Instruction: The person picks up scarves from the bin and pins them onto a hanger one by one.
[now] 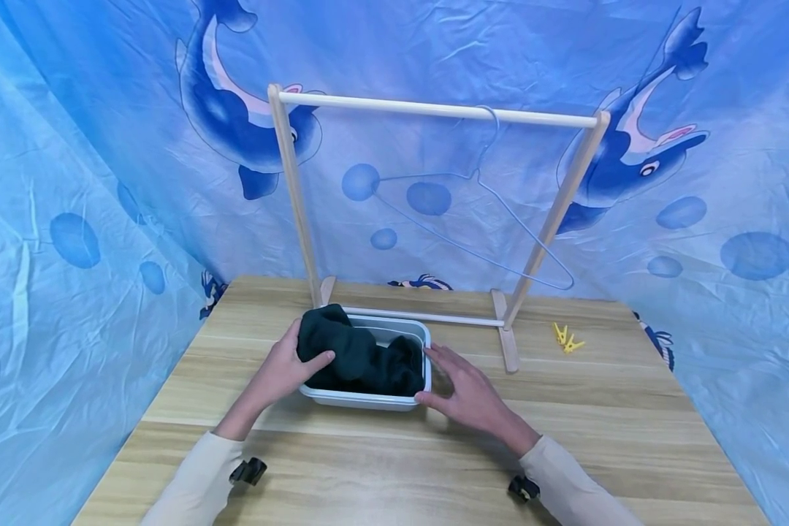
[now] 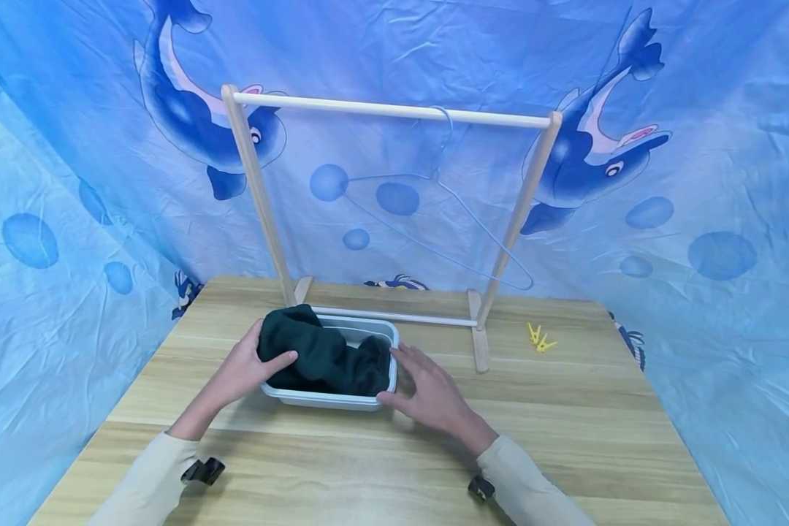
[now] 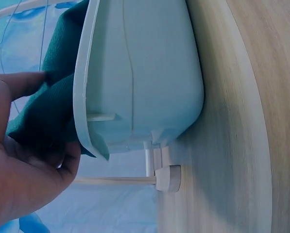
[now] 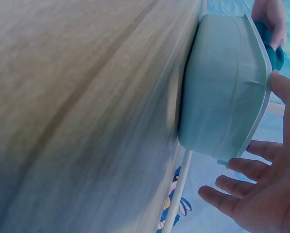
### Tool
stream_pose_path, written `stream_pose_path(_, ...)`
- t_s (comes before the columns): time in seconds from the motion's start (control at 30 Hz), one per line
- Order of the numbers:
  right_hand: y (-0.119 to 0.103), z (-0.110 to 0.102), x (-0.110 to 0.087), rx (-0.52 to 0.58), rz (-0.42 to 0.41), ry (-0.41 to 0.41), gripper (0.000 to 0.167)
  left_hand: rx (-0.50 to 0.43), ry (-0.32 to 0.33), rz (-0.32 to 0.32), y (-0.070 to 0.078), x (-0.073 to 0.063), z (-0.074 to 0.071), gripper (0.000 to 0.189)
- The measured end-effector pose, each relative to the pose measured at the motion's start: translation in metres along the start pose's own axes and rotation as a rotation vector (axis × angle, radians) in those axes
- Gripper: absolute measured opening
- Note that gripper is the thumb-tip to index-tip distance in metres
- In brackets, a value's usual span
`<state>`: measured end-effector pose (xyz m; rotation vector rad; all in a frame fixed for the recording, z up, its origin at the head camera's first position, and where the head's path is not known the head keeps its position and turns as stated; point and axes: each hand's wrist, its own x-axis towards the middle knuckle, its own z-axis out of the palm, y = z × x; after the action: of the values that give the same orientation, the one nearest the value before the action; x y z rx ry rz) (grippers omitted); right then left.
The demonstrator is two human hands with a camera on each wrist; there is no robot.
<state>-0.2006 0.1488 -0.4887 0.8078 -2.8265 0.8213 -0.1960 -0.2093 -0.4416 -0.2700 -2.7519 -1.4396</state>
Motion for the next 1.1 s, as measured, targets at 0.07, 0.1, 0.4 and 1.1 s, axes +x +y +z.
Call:
stream_pose_path(0.07, 0.0, 0.0, 0.0, -0.003, 0.003, 0.0, 0.085, 0.038, -0.007, -0.011, -0.001, 0.0, -0.001, 0.101)
stream_pose_path(0.1, 0.0, 0.0, 0.0, -0.004, 0.003, -0.001, 0.085, 0.055, -0.006, -0.013, -0.001, 0.0, -0.001, 0.102)
stream_pose_path(0.4, 0.001, 0.002, -0.001, -0.008, -0.005, 0.011, 0.084, 0.291, 0.12, 0.134, 0.001, 0.0, 0.003, 0.059)
stream_pose_path(1.1, 0.002, 0.002, -0.001, -0.006, -0.023, 0.019, 0.084, 0.327, 0.099, 0.337, 0.0, 0.008, 0.01, 0.067)
